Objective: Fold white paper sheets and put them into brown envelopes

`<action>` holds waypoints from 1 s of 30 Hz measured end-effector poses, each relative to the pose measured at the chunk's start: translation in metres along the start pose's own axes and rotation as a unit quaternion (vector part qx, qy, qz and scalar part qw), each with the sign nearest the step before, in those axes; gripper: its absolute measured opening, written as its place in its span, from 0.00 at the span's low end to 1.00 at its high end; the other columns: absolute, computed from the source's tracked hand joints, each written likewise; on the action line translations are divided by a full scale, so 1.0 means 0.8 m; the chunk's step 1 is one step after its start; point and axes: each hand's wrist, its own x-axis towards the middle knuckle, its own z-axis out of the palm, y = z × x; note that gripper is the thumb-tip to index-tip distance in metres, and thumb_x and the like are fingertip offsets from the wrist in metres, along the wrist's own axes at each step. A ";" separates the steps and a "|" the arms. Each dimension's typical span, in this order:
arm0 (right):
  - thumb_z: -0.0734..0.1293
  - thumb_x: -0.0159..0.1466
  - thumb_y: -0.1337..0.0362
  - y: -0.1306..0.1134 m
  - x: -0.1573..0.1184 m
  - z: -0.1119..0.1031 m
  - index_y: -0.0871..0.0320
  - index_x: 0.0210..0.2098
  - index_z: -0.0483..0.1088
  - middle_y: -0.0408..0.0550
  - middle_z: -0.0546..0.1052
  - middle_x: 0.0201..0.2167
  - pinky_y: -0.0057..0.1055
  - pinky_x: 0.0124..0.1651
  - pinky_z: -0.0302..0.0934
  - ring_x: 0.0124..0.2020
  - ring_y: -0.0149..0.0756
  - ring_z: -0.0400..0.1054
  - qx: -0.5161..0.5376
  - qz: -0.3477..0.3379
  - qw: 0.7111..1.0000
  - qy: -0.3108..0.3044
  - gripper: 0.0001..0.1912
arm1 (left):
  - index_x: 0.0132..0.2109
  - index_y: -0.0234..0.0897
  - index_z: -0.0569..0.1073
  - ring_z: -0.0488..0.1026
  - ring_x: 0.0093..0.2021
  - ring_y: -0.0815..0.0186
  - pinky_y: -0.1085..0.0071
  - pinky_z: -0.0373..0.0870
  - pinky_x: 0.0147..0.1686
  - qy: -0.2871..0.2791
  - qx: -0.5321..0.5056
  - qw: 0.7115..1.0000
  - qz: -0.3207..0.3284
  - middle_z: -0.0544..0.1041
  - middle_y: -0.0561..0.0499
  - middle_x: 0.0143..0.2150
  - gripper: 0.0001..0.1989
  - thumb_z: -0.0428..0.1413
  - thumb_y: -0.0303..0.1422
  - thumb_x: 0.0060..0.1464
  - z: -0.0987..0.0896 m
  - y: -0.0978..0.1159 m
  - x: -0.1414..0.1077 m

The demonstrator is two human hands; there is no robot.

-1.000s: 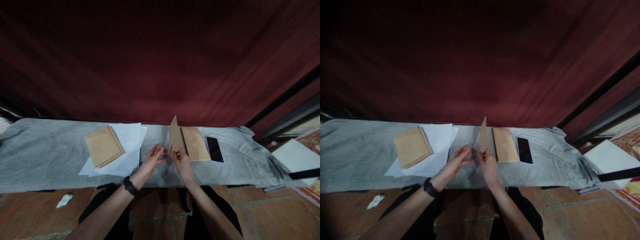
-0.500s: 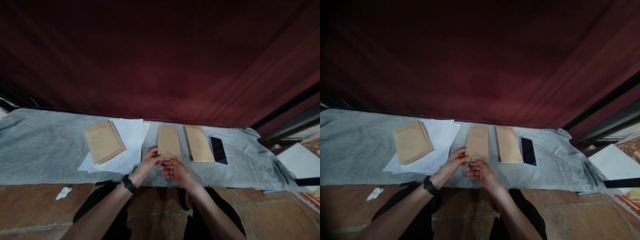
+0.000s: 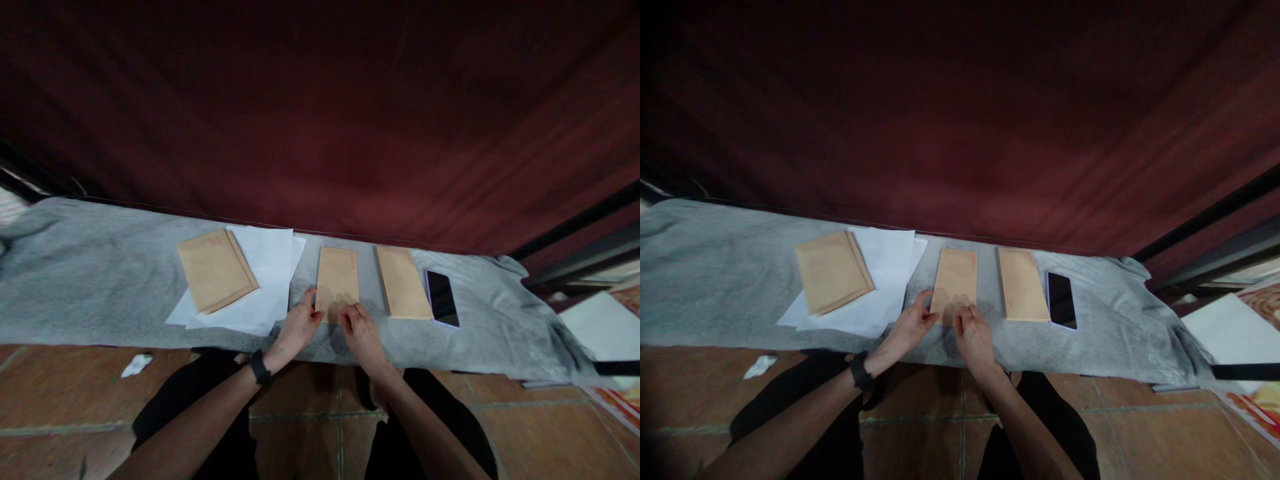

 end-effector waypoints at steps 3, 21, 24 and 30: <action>0.59 0.69 0.71 0.001 0.000 -0.001 0.56 0.38 0.70 0.49 0.75 0.36 0.31 0.45 0.66 0.38 0.37 0.72 -0.038 -0.001 0.999 -0.008 0.09 | 0.62 0.37 0.66 0.80 0.36 0.57 0.67 0.71 0.37 -0.017 0.104 0.994 -0.014 0.80 0.47 0.34 0.23 0.55 0.30 0.60 -0.006 0.002 -0.004; 0.63 0.67 0.70 0.021 0.020 -0.012 0.59 0.44 0.72 0.51 0.81 0.38 0.31 0.42 0.65 0.40 0.40 0.76 -0.022 0.059 0.994 -0.085 0.08 | 0.71 0.36 0.59 0.50 0.75 0.61 0.54 0.43 0.72 -0.091 0.225 0.931 0.274 0.58 0.46 0.74 0.27 0.38 0.34 0.68 0.058 0.033 0.094; 0.63 0.67 0.71 0.017 0.020 -0.019 0.57 0.42 0.71 0.50 0.79 0.39 0.29 0.40 0.64 0.40 0.38 0.75 -0.030 0.028 0.995 -0.092 0.06 | 0.71 0.36 0.58 0.49 0.75 0.62 0.55 0.41 0.72 -0.076 0.226 0.930 0.279 0.58 0.47 0.74 0.28 0.38 0.32 0.67 0.060 0.039 0.123; 0.62 0.68 0.71 0.014 0.019 -0.021 0.55 0.40 0.68 0.47 0.78 0.38 0.29 0.42 0.65 0.40 0.36 0.74 -0.067 0.008 0.992 -0.110 0.06 | 0.72 0.33 0.58 0.48 0.75 0.58 0.52 0.41 0.72 -0.058 0.262 0.938 0.220 0.56 0.45 0.75 0.29 0.37 0.34 0.67 0.065 0.060 0.173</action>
